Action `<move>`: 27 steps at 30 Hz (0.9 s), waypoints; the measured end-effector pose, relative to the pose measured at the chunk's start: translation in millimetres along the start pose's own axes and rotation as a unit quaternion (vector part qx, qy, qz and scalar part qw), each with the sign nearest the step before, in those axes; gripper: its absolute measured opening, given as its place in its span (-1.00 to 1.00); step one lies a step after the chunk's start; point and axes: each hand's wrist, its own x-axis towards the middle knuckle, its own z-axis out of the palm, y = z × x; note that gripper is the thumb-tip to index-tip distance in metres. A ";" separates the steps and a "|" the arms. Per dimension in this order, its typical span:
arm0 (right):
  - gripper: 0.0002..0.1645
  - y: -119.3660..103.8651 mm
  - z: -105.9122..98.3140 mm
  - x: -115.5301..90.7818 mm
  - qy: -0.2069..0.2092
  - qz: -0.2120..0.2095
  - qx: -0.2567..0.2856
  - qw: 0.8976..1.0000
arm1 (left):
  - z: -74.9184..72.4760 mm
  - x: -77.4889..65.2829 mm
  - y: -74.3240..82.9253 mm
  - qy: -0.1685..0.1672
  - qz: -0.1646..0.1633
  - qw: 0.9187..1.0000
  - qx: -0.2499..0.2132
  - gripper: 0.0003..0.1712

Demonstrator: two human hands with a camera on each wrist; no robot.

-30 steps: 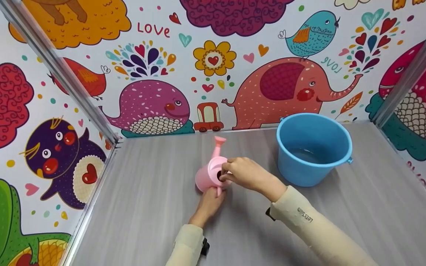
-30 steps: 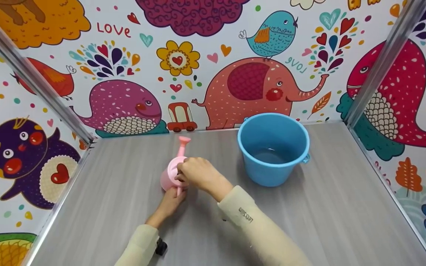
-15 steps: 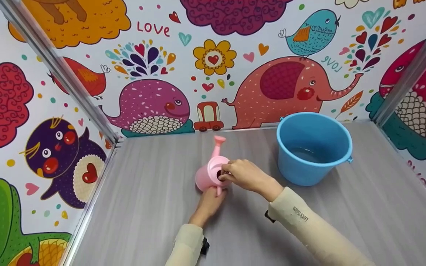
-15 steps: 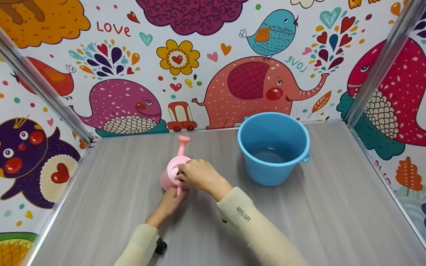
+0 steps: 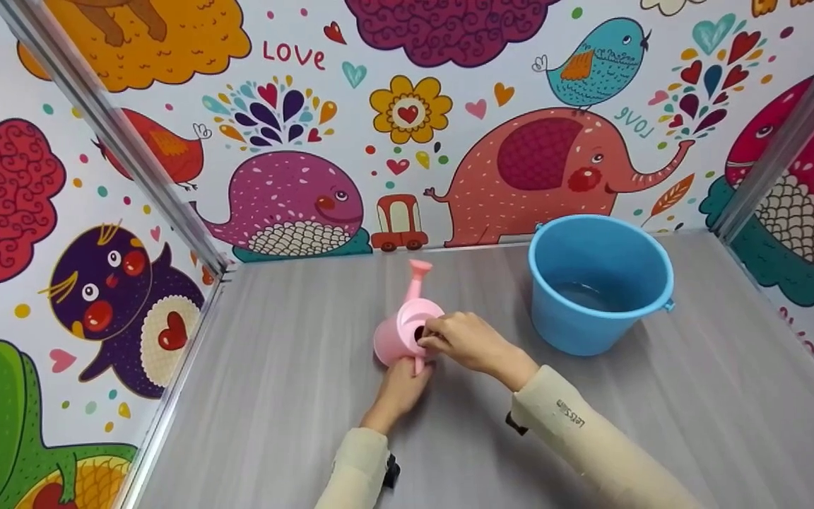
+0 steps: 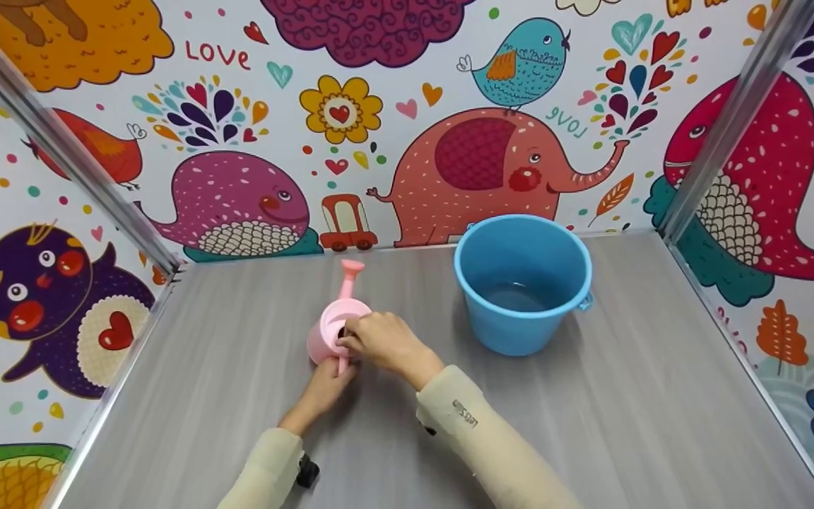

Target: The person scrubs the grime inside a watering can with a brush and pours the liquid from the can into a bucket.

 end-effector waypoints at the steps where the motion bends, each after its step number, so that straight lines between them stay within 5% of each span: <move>1: -0.72 0.4 0.5 -0.2 -0.001 0.000 0.003 1.000 | 0.1 -0.2 0.2 0.000 0.000 1.000 0.000 -0.59; 15: -0.71 0.1 -18.4 -6.1 0.061 -0.024 0.066 0.996 | -0.9 -2.3 1.5 -0.007 -0.017 1.000 0.002 -0.61; 27: -0.71 6.7 -9.0 -7.6 0.073 -0.013 0.088 0.993 | -0.5 -4.2 0.7 -0.010 -0.015 1.000 -0.009 -0.63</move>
